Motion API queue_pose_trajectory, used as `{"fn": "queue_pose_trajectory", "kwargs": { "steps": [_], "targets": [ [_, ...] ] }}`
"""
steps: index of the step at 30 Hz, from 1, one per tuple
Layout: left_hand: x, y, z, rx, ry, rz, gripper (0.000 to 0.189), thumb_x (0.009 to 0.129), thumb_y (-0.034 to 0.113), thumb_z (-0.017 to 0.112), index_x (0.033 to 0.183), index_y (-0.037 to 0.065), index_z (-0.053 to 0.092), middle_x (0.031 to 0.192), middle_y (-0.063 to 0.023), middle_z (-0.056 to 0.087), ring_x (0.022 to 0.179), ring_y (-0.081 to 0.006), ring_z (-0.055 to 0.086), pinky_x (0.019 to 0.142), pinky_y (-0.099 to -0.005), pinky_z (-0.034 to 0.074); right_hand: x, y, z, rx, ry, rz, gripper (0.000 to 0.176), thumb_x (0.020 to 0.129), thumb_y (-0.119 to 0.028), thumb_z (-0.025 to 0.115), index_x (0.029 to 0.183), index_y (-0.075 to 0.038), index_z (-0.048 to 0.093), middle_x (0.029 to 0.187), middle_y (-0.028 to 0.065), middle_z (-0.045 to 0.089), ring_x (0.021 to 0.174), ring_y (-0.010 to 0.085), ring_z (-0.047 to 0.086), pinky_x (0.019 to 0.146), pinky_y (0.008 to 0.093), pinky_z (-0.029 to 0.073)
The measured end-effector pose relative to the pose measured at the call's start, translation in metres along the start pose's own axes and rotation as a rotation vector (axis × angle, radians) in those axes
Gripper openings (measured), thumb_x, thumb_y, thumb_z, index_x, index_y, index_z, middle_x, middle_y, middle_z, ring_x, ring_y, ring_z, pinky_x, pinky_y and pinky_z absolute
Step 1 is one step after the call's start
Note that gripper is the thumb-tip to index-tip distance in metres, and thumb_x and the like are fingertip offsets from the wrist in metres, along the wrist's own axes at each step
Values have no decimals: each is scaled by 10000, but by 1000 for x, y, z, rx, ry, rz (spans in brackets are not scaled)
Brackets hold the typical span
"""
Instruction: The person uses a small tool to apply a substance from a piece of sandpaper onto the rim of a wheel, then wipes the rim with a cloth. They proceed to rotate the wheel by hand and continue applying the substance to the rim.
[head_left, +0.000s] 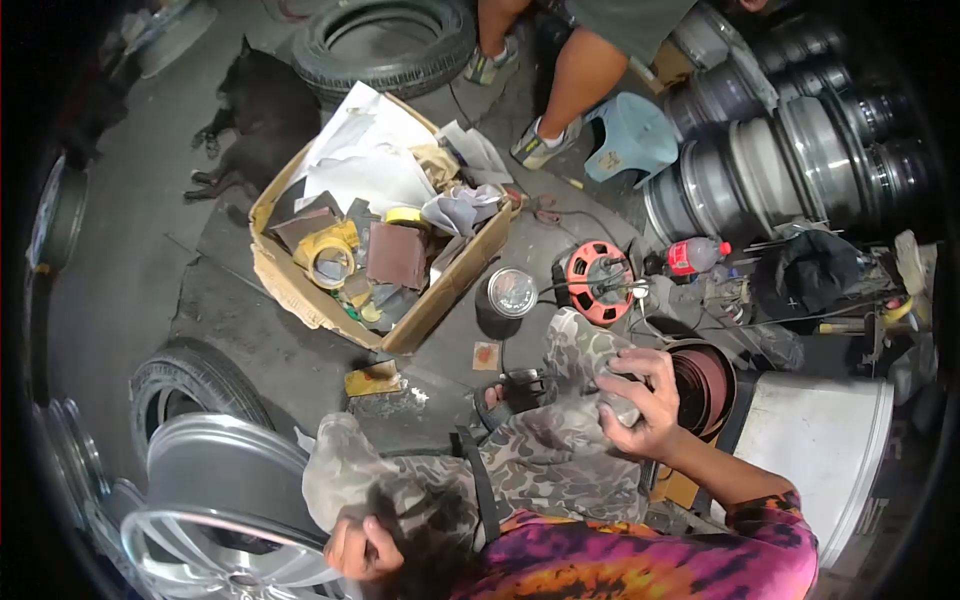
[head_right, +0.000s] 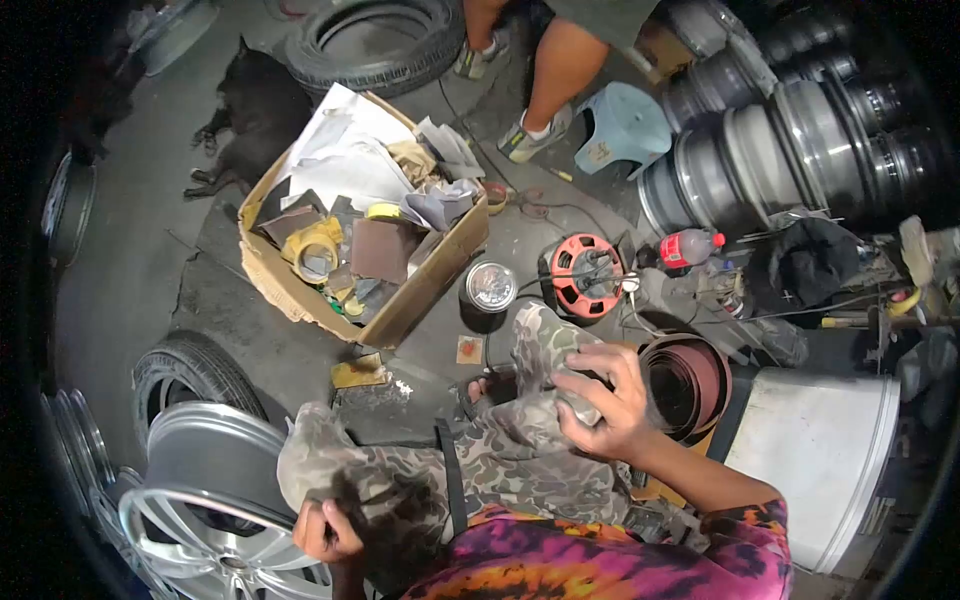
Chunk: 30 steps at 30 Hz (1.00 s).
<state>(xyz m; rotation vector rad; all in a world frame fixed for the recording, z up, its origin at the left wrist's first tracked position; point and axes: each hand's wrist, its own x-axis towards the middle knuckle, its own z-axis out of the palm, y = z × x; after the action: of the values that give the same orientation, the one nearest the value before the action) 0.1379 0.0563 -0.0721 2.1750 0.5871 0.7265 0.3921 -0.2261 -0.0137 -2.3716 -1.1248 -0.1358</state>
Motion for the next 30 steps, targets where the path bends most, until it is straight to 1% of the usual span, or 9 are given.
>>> {"fn": "queue_pose_trajectory", "kwargs": {
  "steps": [5,8,15,16,23,25,28,29,30],
  "targets": [
    [-2,-10,-17,295,13,-92,347,928,175,547,658,-42,543,600,-163,518,502,-351,505,484,-429,360,27,1,-9,95,-163,65,316,635,-107,784,948,-116,745,1042,73,617,956,292,581,821,407,482],
    [13,0,-28,224,-176,-381,340,929,142,563,638,-29,517,584,-167,479,499,-338,485,493,-422,351,42,-11,-15,103,-157,131,292,650,-125,800,937,-129,750,1014,61,626,937,271,591,807,386,471],
    [55,29,-19,218,-406,-313,333,908,79,595,623,-33,464,541,-175,394,471,-260,347,496,-419,284,36,-40,-46,216,-257,350,186,746,-210,770,877,-111,682,1069,85,609,1024,294,553,855,395,425],
    [62,41,-19,224,-444,-399,339,886,178,638,612,2,543,562,-220,477,465,-351,473,492,-459,320,33,-45,-52,225,-286,378,186,760,-227,759,866,-103,670,1083,101,599,1051,309,539,876,402,416],
    [41,83,-35,152,-616,-343,307,885,215,640,683,-17,636,600,-248,534,499,-392,496,506,-417,382,-17,-71,-105,277,-158,475,211,773,-231,729,899,-72,671,1052,146,604,1002,334,574,840,425,454],
    [37,84,-50,179,-701,-324,327,900,229,643,681,-13,666,577,-197,593,465,-307,528,503,-376,407,-36,-58,-156,145,51,584,170,782,-171,702,890,-48,655,952,146,614,879,338,604,778,431,480],
    [24,69,-64,-180,-944,-901,316,928,235,644,734,-8,696,582,-12,615,494,-99,547,485,-279,422,-45,-22,-268,-54,520,958,115,855,-139,687,870,-40,630,840,110,607,796,276,603,737,377,470],
    [29,72,-66,-167,-949,-892,316,928,235,644,734,-8,696,582,-12,615,494,-99,547,485,-279,422,-63,3,-298,45,700,1146,140,905,-163,665,857,-38,624,845,101,601,775,245,580,734,370,459],
    [35,78,-69,-175,-1032,-993,284,930,225,640,778,-6,701,602,-17,625,496,-101,553,480,-272,430,-84,30,-334,-306,704,1159,157,938,-170,622,868,-30,628,842,107,596,769,237,565,729,355,454]
  ]
}}
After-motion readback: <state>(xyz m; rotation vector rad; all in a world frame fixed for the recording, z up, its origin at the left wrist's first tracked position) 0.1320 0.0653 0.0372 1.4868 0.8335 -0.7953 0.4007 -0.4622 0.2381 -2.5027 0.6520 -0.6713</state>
